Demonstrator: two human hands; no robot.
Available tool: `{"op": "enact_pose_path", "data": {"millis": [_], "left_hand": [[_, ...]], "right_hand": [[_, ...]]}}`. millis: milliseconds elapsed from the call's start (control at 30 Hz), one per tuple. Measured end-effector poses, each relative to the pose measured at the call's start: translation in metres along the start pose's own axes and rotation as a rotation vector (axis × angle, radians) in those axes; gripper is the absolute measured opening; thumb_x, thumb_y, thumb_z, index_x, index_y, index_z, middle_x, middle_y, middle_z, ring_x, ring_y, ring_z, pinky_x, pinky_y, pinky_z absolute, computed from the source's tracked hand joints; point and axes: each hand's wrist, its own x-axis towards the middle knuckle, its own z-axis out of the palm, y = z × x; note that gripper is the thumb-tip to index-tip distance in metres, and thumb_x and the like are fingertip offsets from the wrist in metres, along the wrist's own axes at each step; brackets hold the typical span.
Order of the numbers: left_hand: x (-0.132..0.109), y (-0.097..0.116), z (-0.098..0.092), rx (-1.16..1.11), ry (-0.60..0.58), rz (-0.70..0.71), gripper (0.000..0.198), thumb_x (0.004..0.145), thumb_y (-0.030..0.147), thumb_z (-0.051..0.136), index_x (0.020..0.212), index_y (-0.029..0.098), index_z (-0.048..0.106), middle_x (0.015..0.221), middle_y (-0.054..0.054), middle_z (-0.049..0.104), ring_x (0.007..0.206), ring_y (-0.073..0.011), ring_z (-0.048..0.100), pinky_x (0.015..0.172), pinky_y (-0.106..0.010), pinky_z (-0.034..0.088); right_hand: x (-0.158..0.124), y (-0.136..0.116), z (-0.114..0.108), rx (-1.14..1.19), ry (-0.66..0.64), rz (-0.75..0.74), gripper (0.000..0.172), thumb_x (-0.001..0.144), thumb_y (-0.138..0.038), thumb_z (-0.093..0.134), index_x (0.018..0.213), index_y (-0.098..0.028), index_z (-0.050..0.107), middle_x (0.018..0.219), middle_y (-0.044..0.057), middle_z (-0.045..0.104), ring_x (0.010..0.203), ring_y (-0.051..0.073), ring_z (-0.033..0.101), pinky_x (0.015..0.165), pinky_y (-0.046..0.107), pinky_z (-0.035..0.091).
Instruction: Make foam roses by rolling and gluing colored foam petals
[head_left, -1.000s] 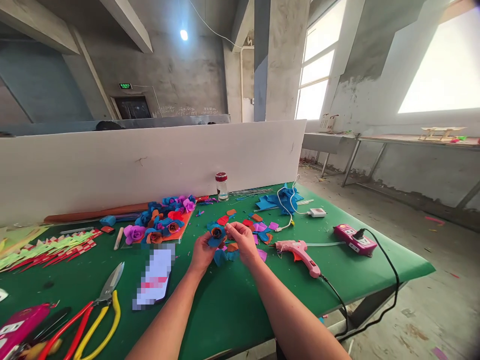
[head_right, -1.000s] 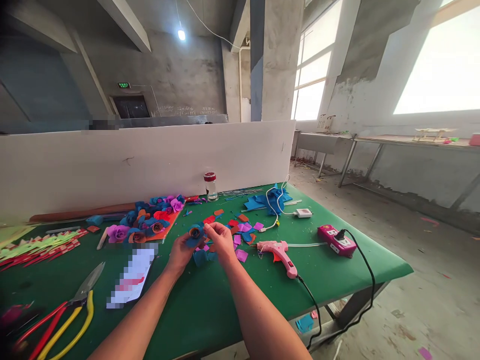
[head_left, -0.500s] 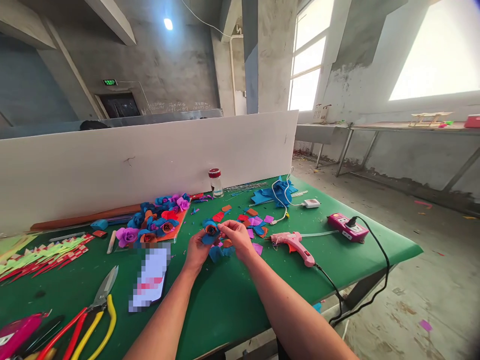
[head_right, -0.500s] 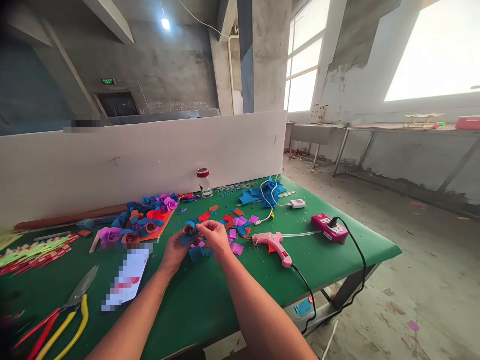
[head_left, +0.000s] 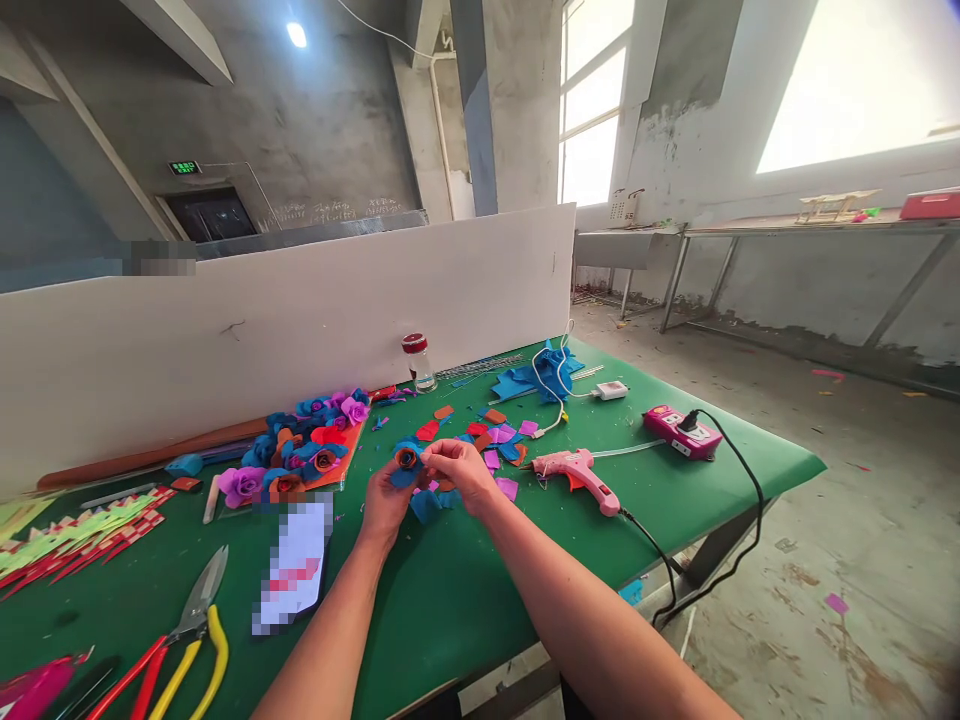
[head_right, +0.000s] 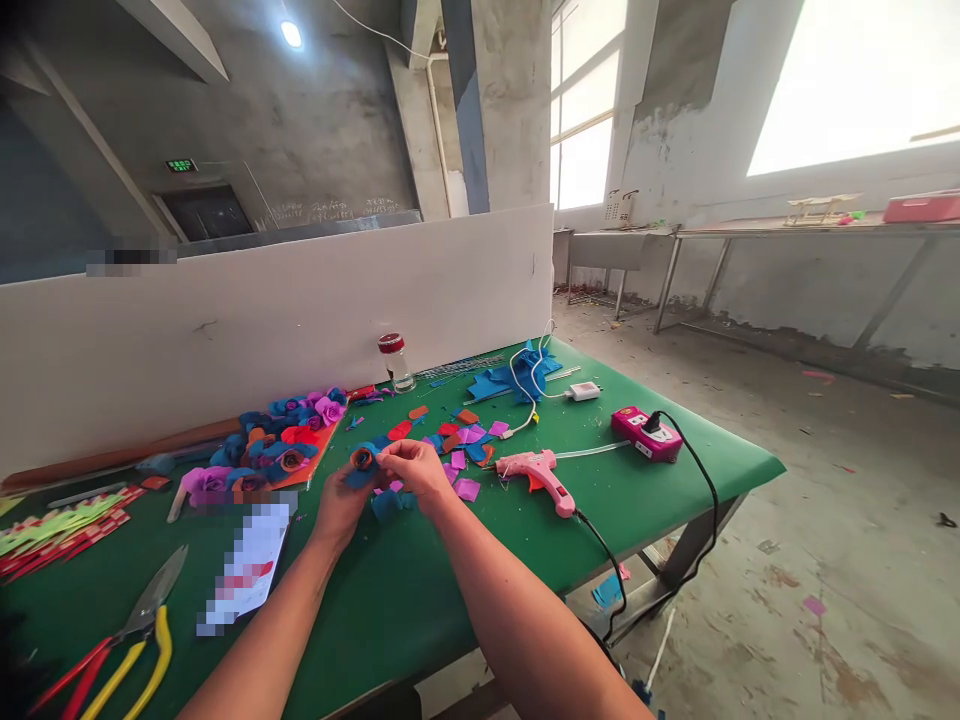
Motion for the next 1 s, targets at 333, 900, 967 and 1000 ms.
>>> {"op": "enact_pose_path", "data": {"millis": [333,900,967,1000], "left_hand": [[-0.002,0.007,0.002,0.003,0.037,-0.024,0.026,0.061,0.039,0.081,0.069,0.016,0.070,0.054,0.002,0.060,0.051,-0.0124,0.052,0.051,-0.023,0.042],[-0.006,0.012,0.001,0.073,0.011,0.061,0.014,0.063,0.031,0.076,0.069,0.019,0.074,0.058,-0.001,0.067,0.056,-0.0184,0.061,0.056,-0.027,0.049],[-0.008,0.014,0.002,0.057,0.030,0.059,0.013,0.064,0.030,0.076,0.070,0.019,0.074,0.056,-0.001,0.066,0.057,-0.0187,0.061,0.057,-0.028,0.050],[-0.008,0.015,0.002,0.040,0.037,0.064,0.013,0.065,0.030,0.076,0.069,0.019,0.073,0.056,0.000,0.065,0.057,-0.0182,0.061,0.057,-0.028,0.050]], "right_hand": [[-0.002,-0.004,0.006,-0.052,0.027,-0.051,0.021,0.063,-0.036,0.072,0.062,-0.018,0.061,0.049,-0.003,0.060,0.047,0.013,0.058,0.048,0.022,0.041],[0.001,0.004,0.000,0.008,0.045,-0.116,0.035,0.067,-0.050,0.075,0.063,-0.017,0.061,0.056,-0.002,0.057,0.051,0.009,0.048,0.053,0.023,0.041],[0.001,0.002,0.000,0.055,0.084,-0.181,0.036,0.068,-0.051,0.074,0.063,-0.018,0.061,0.058,-0.002,0.056,0.052,0.009,0.048,0.055,0.024,0.043],[0.002,0.001,-0.001,0.084,0.121,-0.207,0.038,0.070,-0.053,0.072,0.062,-0.018,0.060,0.058,-0.002,0.055,0.052,0.010,0.047,0.055,0.024,0.043]]}}
